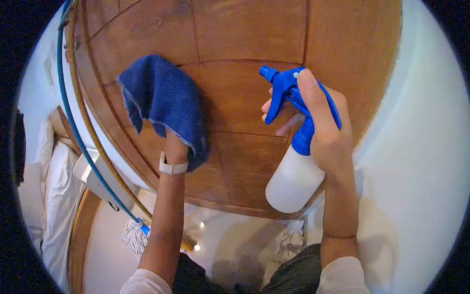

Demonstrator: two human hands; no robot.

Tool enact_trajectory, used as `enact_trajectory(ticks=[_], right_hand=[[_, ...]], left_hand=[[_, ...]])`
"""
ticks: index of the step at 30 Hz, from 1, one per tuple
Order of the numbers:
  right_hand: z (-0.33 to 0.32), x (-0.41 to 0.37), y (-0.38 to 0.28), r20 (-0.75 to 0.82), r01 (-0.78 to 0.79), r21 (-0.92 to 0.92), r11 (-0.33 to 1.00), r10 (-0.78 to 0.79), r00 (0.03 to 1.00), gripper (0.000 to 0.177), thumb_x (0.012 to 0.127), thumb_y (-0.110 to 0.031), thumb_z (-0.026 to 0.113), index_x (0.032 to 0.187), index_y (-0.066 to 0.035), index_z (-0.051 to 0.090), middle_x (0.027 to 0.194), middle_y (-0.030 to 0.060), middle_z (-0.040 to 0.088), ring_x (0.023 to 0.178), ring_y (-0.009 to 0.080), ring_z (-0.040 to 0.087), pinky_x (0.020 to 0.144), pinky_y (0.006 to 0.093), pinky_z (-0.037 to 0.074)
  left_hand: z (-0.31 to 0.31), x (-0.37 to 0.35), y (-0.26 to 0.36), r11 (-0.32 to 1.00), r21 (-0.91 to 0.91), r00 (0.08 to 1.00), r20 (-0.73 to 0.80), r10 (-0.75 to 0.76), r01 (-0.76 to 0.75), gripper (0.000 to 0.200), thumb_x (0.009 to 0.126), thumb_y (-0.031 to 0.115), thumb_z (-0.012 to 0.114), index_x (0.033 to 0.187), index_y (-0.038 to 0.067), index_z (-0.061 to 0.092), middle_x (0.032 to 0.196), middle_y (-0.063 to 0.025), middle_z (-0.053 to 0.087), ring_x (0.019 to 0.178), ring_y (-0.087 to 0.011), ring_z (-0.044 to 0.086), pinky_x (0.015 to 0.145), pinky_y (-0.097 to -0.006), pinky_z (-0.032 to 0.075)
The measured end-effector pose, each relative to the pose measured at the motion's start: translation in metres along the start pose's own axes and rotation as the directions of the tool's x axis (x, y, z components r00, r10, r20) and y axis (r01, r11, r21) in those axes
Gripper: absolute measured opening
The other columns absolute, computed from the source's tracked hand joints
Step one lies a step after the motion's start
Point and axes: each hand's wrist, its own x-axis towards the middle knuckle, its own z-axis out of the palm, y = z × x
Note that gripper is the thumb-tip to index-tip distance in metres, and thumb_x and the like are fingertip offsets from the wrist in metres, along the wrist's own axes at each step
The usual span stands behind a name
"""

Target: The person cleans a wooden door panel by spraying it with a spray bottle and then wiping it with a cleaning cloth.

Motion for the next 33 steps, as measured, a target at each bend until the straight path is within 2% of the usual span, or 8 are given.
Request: enact_trajectory(ticks=[1, 2, 4, 6, 12, 14, 23, 33], right_hand=[[-0.002, 0.001, -0.002, -0.001, -0.008, -0.004, 1.000, 0.008, 1.000, 0.061, 0.108, -0.051, 0.042, 0.107, 0.004, 0.069, 0.090, 0.0162, 0.074, 0.079, 0.0219, 0.073, 0.061, 0.0299, 0.056], [-0.005, 0.003, -0.004, -0.009, 0.006, 0.006, 1.000, -0.006, 1.000, 0.062, 0.107, -0.051, 0.042, 0.107, 0.005, 0.069, 0.090, 0.0163, 0.074, 0.079, 0.0221, 0.073, 0.061, 0.0299, 0.056], [-0.010, 0.008, -0.007, -0.004, 0.018, 0.016, 1.000, -0.018, 1.000, 0.063, 0.107, -0.052, 0.042, 0.107, 0.005, 0.069, 0.089, 0.0165, 0.074, 0.080, 0.0226, 0.073, 0.061, 0.0298, 0.056], [-0.013, 0.007, -0.011, -0.045, 0.010, -0.018, 1.000, -0.011, 0.999, 0.066, 0.107, -0.053, 0.041, 0.108, 0.006, 0.068, 0.089, 0.0175, 0.074, 0.079, 0.0239, 0.074, 0.061, 0.0304, 0.056], [-0.030, 0.007, -0.001, -0.083, -0.025, 0.003, 1.000, 0.025, 0.996, 0.071, 0.106, -0.056, 0.037, 0.110, 0.008, 0.068, 0.091, 0.0209, 0.075, 0.078, 0.0280, 0.075, 0.061, 0.0325, 0.057], [-0.032, 0.009, 0.002, -0.094, -0.043, 0.017, 0.999, 0.045, 0.995, 0.071, 0.107, -0.055, 0.037, 0.110, 0.009, 0.067, 0.091, 0.0208, 0.075, 0.078, 0.0278, 0.075, 0.060, 0.0329, 0.057], [-0.041, 0.017, 0.003, -0.122, -0.028, -0.030, 0.999, 0.024, 0.992, 0.069, 0.108, -0.054, 0.037, 0.110, 0.009, 0.067, 0.090, 0.0204, 0.074, 0.078, 0.0276, 0.074, 0.061, 0.0338, 0.059], [-0.033, 0.017, 0.012, -0.076, -0.046, -0.001, 0.999, 0.046, 0.996, 0.069, 0.108, -0.054, 0.037, 0.111, 0.008, 0.067, 0.091, 0.0204, 0.074, 0.079, 0.0265, 0.074, 0.059, 0.0323, 0.059]], left_hand=[[0.007, 0.006, -0.004, 1.000, 0.009, 0.999, 0.029, 0.030, -0.030, 0.054, 0.106, 0.027, 0.054, 0.154, 0.003, 0.043, 0.159, -0.0145, 0.043, 0.146, -0.0311, 0.040, 0.124, -0.0420, 0.027], [0.036, -0.001, 0.029, 0.912, 0.358, 0.980, 0.073, 0.186, -0.200, 0.055, 0.105, 0.028, 0.054, 0.153, 0.002, 0.044, 0.160, -0.0168, 0.042, 0.147, -0.0327, 0.039, 0.125, -0.0421, 0.025], [0.077, -0.009, 0.067, 0.750, 0.595, 0.957, 0.148, 0.250, -0.289, 0.056, 0.104, 0.030, 0.054, 0.152, 0.003, 0.045, 0.161, -0.0184, 0.040, 0.148, -0.0340, 0.038, 0.126, -0.0437, 0.022], [0.102, -0.009, 0.083, 0.859, 0.477, 0.980, 0.156, 0.127, -0.187, 0.057, 0.105, 0.033, 0.052, 0.153, 0.005, 0.044, 0.163, -0.0170, 0.038, 0.148, -0.0334, 0.038, 0.126, -0.0467, 0.020], [0.146, -0.017, 0.085, 0.545, 0.713, 0.895, 0.297, 0.334, -0.440, 0.064, 0.096, 0.037, 0.060, 0.152, 0.009, 0.048, 0.159, -0.0142, 0.045, 0.148, -0.0343, 0.038, 0.127, -0.0513, 0.009], [0.146, -0.013, 0.102, 0.658, 0.667, 0.933, 0.310, 0.184, -0.351, 0.064, 0.097, 0.040, 0.057, 0.152, 0.010, 0.048, 0.158, -0.0142, 0.046, 0.148, -0.0344, 0.039, 0.125, -0.0539, 0.015], [0.178, -0.018, 0.115, 0.787, 0.470, 0.891, 0.402, 0.213, -0.400, 0.067, 0.093, 0.045, 0.063, 0.151, 0.016, 0.050, 0.156, -0.0129, 0.049, 0.147, -0.0347, 0.040, 0.124, -0.0532, 0.018], [0.139, -0.024, 0.068, 0.608, 0.623, 0.863, 0.262, 0.431, -0.492, 0.078, 0.086, 0.052, 0.069, 0.153, 0.020, 0.048, 0.156, -0.0130, 0.049, 0.150, -0.0383, 0.032, 0.124, -0.0555, 0.014]])
